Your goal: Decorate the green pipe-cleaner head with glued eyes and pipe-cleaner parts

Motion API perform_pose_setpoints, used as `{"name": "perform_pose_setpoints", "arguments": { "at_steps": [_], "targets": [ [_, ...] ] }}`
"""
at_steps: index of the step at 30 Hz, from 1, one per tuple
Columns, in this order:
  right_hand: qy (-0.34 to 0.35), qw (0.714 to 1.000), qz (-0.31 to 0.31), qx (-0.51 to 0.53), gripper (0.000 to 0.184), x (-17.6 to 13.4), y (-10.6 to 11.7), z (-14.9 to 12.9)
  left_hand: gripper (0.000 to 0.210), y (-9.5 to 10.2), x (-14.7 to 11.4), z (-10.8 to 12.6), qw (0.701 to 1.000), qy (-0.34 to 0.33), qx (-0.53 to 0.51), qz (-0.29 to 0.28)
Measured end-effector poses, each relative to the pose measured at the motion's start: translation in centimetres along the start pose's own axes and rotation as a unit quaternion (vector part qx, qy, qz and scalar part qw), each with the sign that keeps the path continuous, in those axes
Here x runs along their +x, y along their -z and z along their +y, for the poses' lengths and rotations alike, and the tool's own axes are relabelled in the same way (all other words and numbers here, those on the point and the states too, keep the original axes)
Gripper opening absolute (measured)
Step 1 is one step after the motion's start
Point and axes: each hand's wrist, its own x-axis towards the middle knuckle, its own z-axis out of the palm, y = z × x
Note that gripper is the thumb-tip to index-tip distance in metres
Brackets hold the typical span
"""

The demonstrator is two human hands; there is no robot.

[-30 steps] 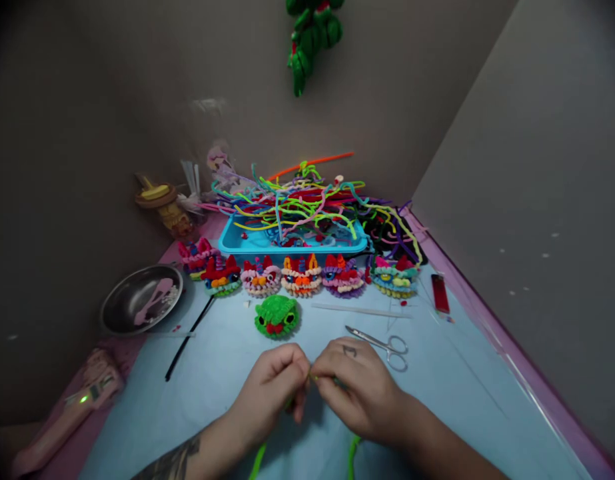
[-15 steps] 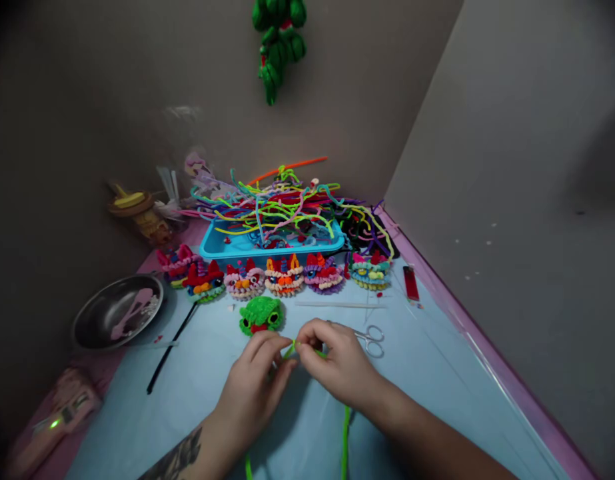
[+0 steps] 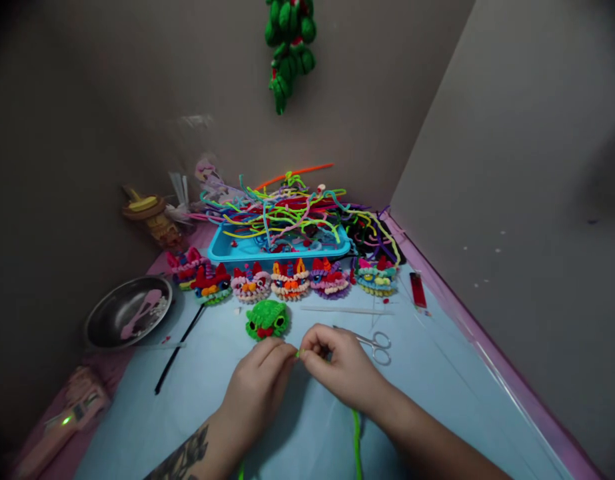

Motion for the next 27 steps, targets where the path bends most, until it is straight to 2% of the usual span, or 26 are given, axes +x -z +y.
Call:
{"name": "perform_pose_setpoints", "arguments": {
  "at_steps": [3,6,8,10,12,13,14,15,16,18,20,22,24,27],
  "targets": [
    [-0.004,1.000,-0.020,0.009,0.011,0.1,0.1,0.0,0.020,0.6,0.5,0.4,0.992,0.061,-0.101,-0.037],
    [0.000,0.999,-0.044,0.011,0.009,0.0,0.5,-0.1,0.021,0.9,1.1,0.6,0.960,0.151,-0.229,-0.059],
    [0.014,0.998,-0.055,0.007,0.008,0.0,0.7,-0.2,0.023,0.9,1.3,0.6,0.901,0.234,-0.353,-0.098],
    [0.036,0.998,-0.060,0.004,0.009,-0.1,1.0,-0.3,0.023,0.7,1.4,0.5,0.801,0.311,-0.489,-0.152],
    [0.052,0.997,-0.063,0.002,0.010,-0.2,1.1,-0.4,0.022,0.6,1.4,0.4,0.705,0.359,-0.582,-0.189],
    [0.054,0.997,-0.062,0.003,0.010,-0.2,1.2,-0.4,0.023,0.5,1.4,0.3,0.680,0.368,-0.604,-0.192],
    [0.052,0.997,-0.059,0.005,0.010,-0.1,1.1,-0.4,0.023,0.5,1.4,0.3,0.677,0.370,-0.608,-0.189],
    [0.045,0.997,-0.054,0.010,0.010,-0.1,1.1,-0.4,0.023,0.5,1.5,0.3,0.692,0.366,-0.594,-0.184],
    [0.036,0.998,-0.048,0.015,0.010,0.0,1.0,-0.4,0.023,0.6,1.5,0.4,0.723,0.356,-0.566,-0.173],
    [0.010,0.999,-0.035,0.032,0.010,0.1,0.8,-0.2,0.020,0.7,1.4,0.5,0.816,0.315,-0.467,-0.129],
    [-0.024,0.998,-0.033,0.057,0.011,0.2,0.5,0.0,0.013,0.8,1.2,0.7,0.906,0.235,-0.344,-0.072],
    [-0.060,0.993,-0.041,0.091,0.012,0.3,0.4,0.3,0.014,0.7,0.9,0.7,0.965,0.131,-0.224,-0.031],
    [-0.095,0.986,-0.056,0.125,0.013,0.4,0.3,0.4,0.016,0.5,0.4,0.6,0.992,0.043,-0.115,-0.010],
    [-0.136,0.974,-0.073,0.164,0.016,0.4,0.2,0.4,0.011,0.0,0.0,0.3,0.999,-0.027,0.021,0.035]
  ]
}}
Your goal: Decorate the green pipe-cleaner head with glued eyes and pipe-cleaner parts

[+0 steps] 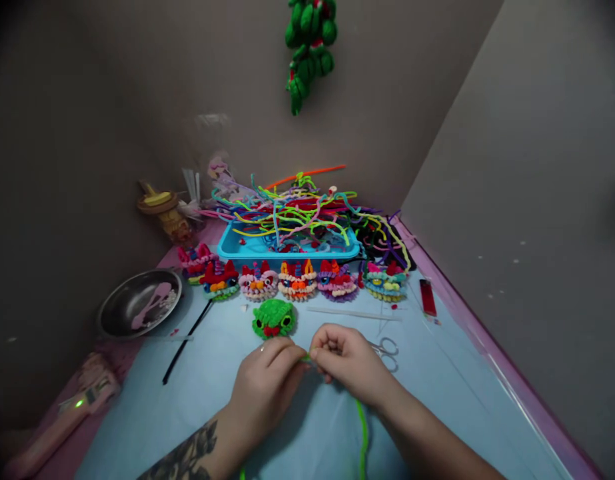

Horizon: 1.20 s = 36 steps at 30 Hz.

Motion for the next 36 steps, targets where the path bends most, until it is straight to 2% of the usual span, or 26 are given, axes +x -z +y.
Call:
{"name": "perform_pose_setpoints", "arguments": {
  "at_steps": [5,13,24,29,32,36],
  "targets": [
    [-0.031,0.998,-0.007,0.052,0.019,0.1,-0.3,-0.2,0.010,-0.1,-0.1,-0.1,0.994,-0.042,0.089,0.041],
    [-0.062,0.989,-0.006,0.133,0.012,0.4,-0.3,0.3,0.012,0.3,0.1,0.0,0.992,-0.088,0.083,0.046],
    [-0.119,0.967,-0.072,0.212,0.006,0.8,0.0,1.0,0.010,0.2,0.0,0.0,0.989,-0.128,0.049,0.053],
    [-0.125,0.966,-0.083,0.211,0.007,0.9,0.1,0.9,0.011,0.2,0.0,0.1,0.992,-0.109,0.048,0.049],
    [-0.129,0.968,-0.088,0.194,0.008,0.9,0.1,0.9,0.010,0.4,0.1,0.4,0.997,-0.078,0.012,0.023],
    [-0.100,0.976,-0.101,0.166,0.013,0.8,0.0,0.9,0.014,0.8,0.4,0.9,0.993,0.042,-0.109,-0.023]
  ]
}}
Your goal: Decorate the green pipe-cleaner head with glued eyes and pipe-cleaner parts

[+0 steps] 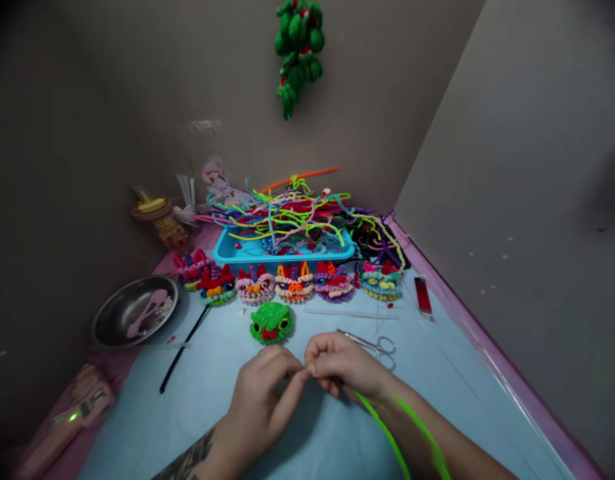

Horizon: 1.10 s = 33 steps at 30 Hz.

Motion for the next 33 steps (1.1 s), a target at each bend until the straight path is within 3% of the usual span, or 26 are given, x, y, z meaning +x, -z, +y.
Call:
{"name": "perform_pose_setpoints", "arguments": {
  "at_steps": [4,8,11,13,14,16,20,22,27,33],
  "targets": [
    [0.069,0.997,0.009,-0.035,0.020,-0.2,-0.3,0.2,0.021,0.2,0.5,0.2,0.978,0.164,-0.127,-0.026],
    [0.156,0.977,0.062,-0.133,0.020,-0.9,-0.9,0.2,0.020,-0.1,0.8,-0.2,0.918,0.276,-0.281,-0.039],
    [0.262,0.916,0.120,-0.277,0.017,-1.5,-1.2,-0.1,0.019,-0.4,0.9,-0.4,0.845,0.325,-0.422,-0.051],
    [0.316,0.873,0.126,-0.351,0.016,-1.7,-1.2,-0.2,0.020,-0.5,0.9,-0.5,0.819,0.336,-0.462,-0.051],
    [0.330,0.859,0.124,-0.370,0.017,-1.8,-1.2,-0.2,0.020,-0.5,0.9,-0.5,0.821,0.335,-0.458,-0.053],
    [0.337,0.852,0.126,-0.381,0.017,-1.8,-1.1,-0.1,0.020,-0.3,0.9,-0.4,0.855,0.318,-0.405,-0.058],
    [0.308,0.873,0.138,-0.351,0.017,-1.5,-1.2,0.1,0.018,0.3,0.6,0.0,0.964,0.185,-0.186,-0.028],
    [0.286,0.893,0.137,-0.319,0.018,-1.4,-1.2,0.2,0.019,0.5,0.5,0.0,0.990,0.109,-0.090,-0.016],
    [0.175,0.975,0.051,-0.131,0.033,-0.8,-1.0,0.4,0.016,0.8,0.3,-0.6,0.999,0.009,0.035,-0.017],
    [0.052,0.999,0.006,-0.003,0.042,-0.2,-0.7,0.6,0.020,0.7,0.2,-1.2,0.991,-0.079,0.110,-0.016]
  ]
}}
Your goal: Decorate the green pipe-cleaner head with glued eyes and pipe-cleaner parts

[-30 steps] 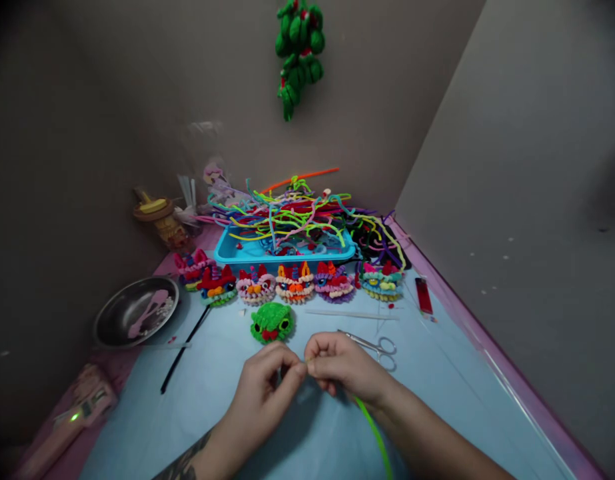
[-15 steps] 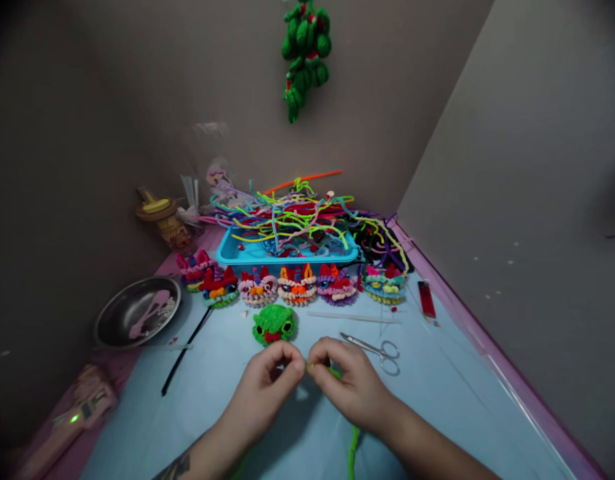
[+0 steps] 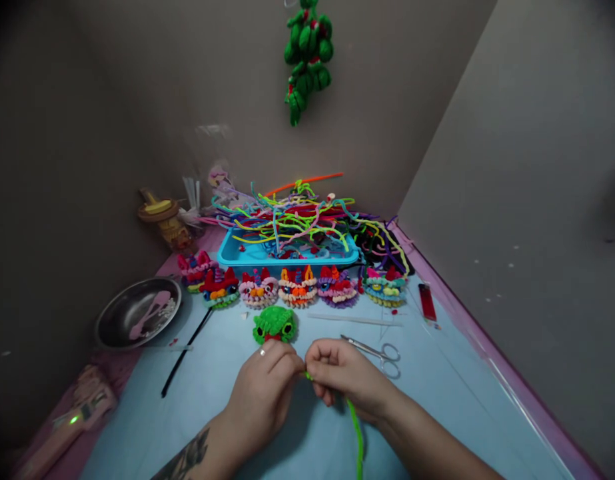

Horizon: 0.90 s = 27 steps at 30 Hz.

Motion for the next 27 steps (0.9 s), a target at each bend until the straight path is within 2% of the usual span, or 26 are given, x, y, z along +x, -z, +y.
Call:
{"name": "perform_pose_setpoints", "arguments": {
  "at_steps": [4,8,12,16,18,22,25,27],
  "targets": [
    [-0.028,0.999,-0.011,0.038,0.038,0.0,0.2,-0.1,0.021,-0.2,0.0,-0.1,1.000,-0.017,0.012,-0.003],
    [-0.049,0.998,-0.013,0.022,0.032,-0.1,0.4,-0.3,0.022,-0.2,0.0,-0.2,0.999,-0.027,0.025,-0.009],
    [-0.035,0.998,-0.020,-0.040,0.027,0.0,0.6,-0.4,0.018,-0.2,-0.1,-0.3,0.998,-0.025,0.040,-0.033],
    [0.015,0.985,-0.020,-0.172,0.013,-0.4,0.5,-0.9,0.013,0.1,-0.1,0.1,0.998,0.005,0.030,-0.046],
    [0.094,0.956,0.005,-0.280,0.008,-0.7,0.3,-1.1,0.012,0.4,-0.1,0.3,0.998,0.046,-0.003,-0.053],
    [0.295,0.835,0.022,-0.463,0.011,-1.0,0.3,-1.0,0.015,0.8,0.2,0.6,0.984,0.135,-0.099,-0.068],
    [0.368,0.755,0.011,-0.542,0.013,-1.0,0.3,-1.0,0.018,0.7,0.5,0.4,0.957,0.205,-0.188,-0.080],
    [0.398,0.706,0.012,-0.585,0.014,-1.1,0.3,-1.1,0.020,0.5,0.7,0.1,0.920,0.265,-0.271,-0.097]
  ]
}}
